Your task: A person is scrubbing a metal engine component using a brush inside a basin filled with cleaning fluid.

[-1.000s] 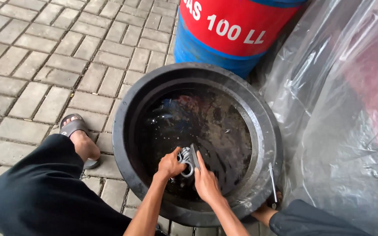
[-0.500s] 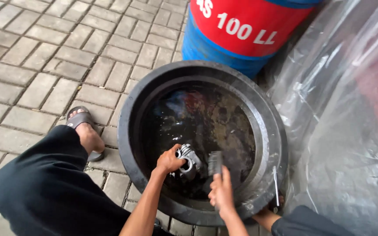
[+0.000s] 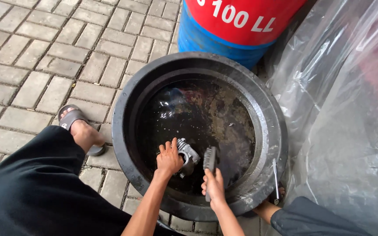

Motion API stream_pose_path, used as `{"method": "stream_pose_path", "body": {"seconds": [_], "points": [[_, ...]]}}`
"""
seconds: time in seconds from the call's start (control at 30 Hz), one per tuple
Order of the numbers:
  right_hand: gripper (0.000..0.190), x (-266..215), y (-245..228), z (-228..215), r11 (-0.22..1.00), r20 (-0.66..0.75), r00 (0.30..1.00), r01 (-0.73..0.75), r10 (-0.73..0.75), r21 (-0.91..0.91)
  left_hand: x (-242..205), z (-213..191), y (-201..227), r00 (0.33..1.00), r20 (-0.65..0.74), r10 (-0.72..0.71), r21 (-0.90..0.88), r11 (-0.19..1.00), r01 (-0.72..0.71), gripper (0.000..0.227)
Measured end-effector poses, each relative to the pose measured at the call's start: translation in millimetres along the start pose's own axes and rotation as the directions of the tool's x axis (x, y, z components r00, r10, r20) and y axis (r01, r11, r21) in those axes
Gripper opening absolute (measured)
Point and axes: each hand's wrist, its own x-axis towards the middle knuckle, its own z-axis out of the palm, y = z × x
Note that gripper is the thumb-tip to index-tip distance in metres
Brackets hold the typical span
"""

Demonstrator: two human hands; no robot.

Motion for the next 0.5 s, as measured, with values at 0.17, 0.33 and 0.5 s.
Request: {"method": "stream_pose_path", "body": {"seconds": [0.17,0.33,0.5], "points": [[0.054,-17,-4,23,0.957,0.012,0.982,0.185,-0.187,-0.222,-1,-12,-13,0.998,0.039,0.04,-0.083,0.996,-0.037,0.078],[0.066,-27,-15,22,0.683,0.164,0.955,0.291,-0.247,-0.67,4,-5,-25,0.997,-0.015,0.074,-0.076,0.994,-0.075,0.073],[0.067,-21,-24,11,0.611,0.241,0.934,0.355,-0.264,-0.707,0,-38,-22,0.965,0.26,0.018,-0.142,0.99,0.02,0.072]]}}
